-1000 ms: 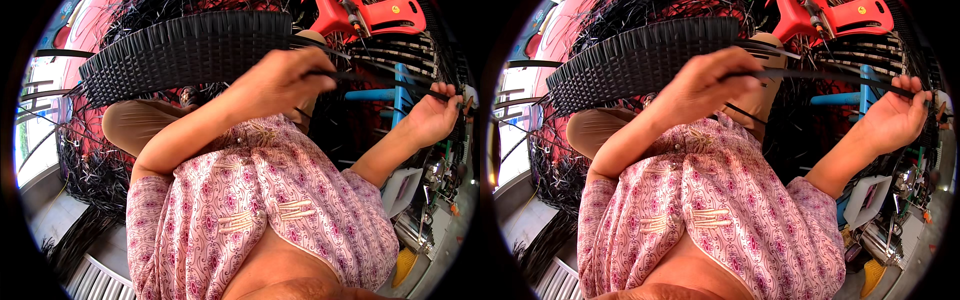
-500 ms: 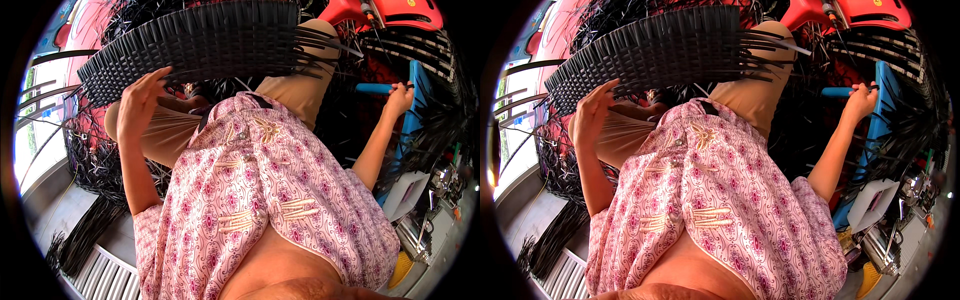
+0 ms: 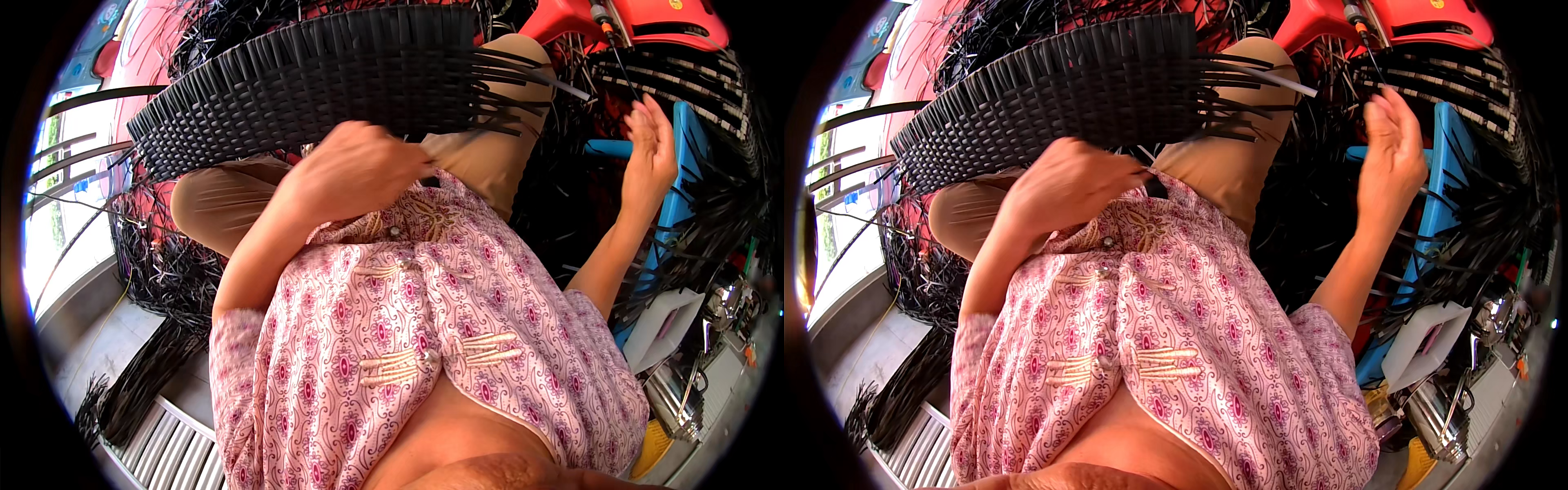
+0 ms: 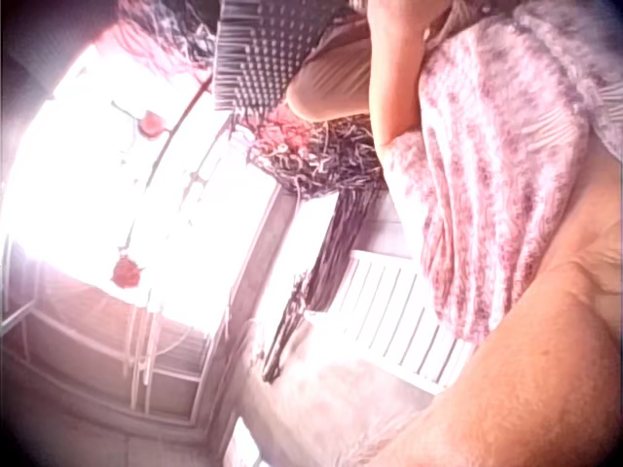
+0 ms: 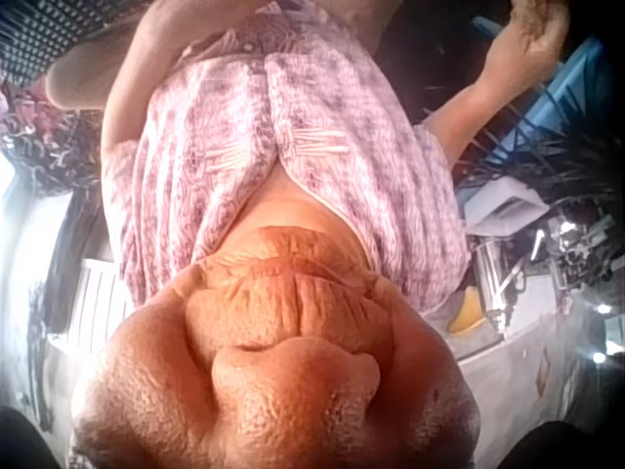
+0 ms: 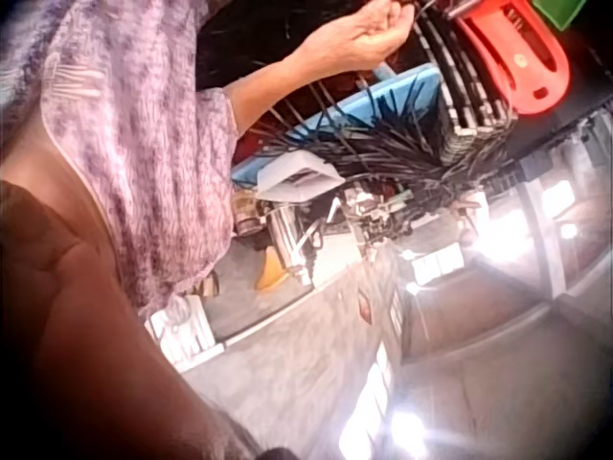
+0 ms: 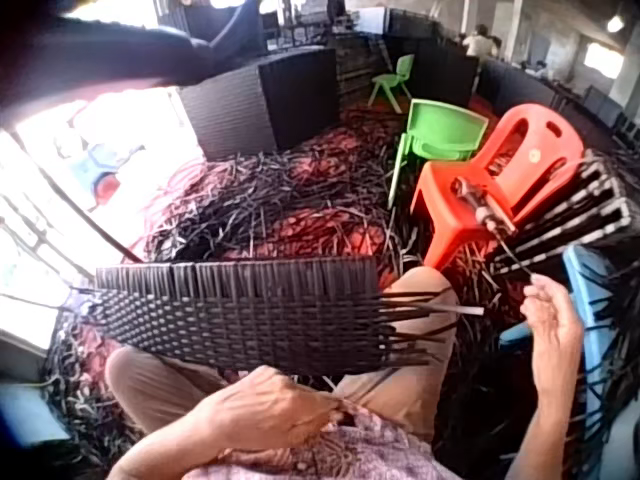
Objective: The person sits cross-legged on the floor and weaves a black basket using thin black strips. They interlace the strips by hand, pulling them through the existing structure and adjusting the tension to form the basket's body.
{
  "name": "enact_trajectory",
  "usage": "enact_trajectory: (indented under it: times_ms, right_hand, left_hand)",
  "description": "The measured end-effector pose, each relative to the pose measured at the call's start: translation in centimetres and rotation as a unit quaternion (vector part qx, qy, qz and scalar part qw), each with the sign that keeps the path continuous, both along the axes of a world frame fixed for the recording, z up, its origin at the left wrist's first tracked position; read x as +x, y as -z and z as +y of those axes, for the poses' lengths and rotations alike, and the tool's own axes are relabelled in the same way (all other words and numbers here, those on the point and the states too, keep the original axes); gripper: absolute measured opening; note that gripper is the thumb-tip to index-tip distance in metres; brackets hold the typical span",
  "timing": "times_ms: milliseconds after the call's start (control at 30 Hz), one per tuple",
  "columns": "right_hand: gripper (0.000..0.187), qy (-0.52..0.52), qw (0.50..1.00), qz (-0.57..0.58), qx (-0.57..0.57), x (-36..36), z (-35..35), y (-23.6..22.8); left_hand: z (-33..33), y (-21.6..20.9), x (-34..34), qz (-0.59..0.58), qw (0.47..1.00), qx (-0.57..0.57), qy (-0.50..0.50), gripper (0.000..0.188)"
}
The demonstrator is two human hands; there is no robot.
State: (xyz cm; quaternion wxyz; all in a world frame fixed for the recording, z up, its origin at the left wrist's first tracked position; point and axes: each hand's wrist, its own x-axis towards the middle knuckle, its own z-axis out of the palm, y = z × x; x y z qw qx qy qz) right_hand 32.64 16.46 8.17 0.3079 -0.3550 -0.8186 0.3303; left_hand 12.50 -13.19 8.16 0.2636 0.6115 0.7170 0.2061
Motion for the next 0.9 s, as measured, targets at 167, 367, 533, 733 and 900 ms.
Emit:
enact_trajectory:
  times_ms: [167, 367, 533, 733, 900]
  right_hand:
    - [0.045, -0.348, 0.935, 0.039, -0.057, -4.1, -9.1, -1.0]
    - [0.042, -0.367, 0.926, -0.034, -0.076, -4.3, -8.8, 1.3]
    - [0.015, -0.358, 0.929, -0.071, -0.068, -4.3, -7.6, 2.0]
    - [0.009, -0.368, 0.927, -0.065, -0.034, -5.6, -6.8, 0.4]
    - [0.010, -0.239, 0.968, -0.023, 0.073, -6.2, -1.7, -4.1]
  left_hand:
    - [7.3, 0.4, 2.2, 0.019, 0.994, 0.107, 0.032, 0.009]
    - [5.6, 0.9, 0.8, -0.030, 0.993, 0.096, -0.065, 0.014]
    - [3.9, 1.6, -0.4, -0.110, 0.984, 0.091, -0.105, 0.013]
    - [5.4, 1.4, 0.1, -0.146, 0.969, 0.131, -0.150, 0.015]
    - [5.5, 1.5, -0.4, -0.270, 0.918, 0.123, -0.265, 0.018]
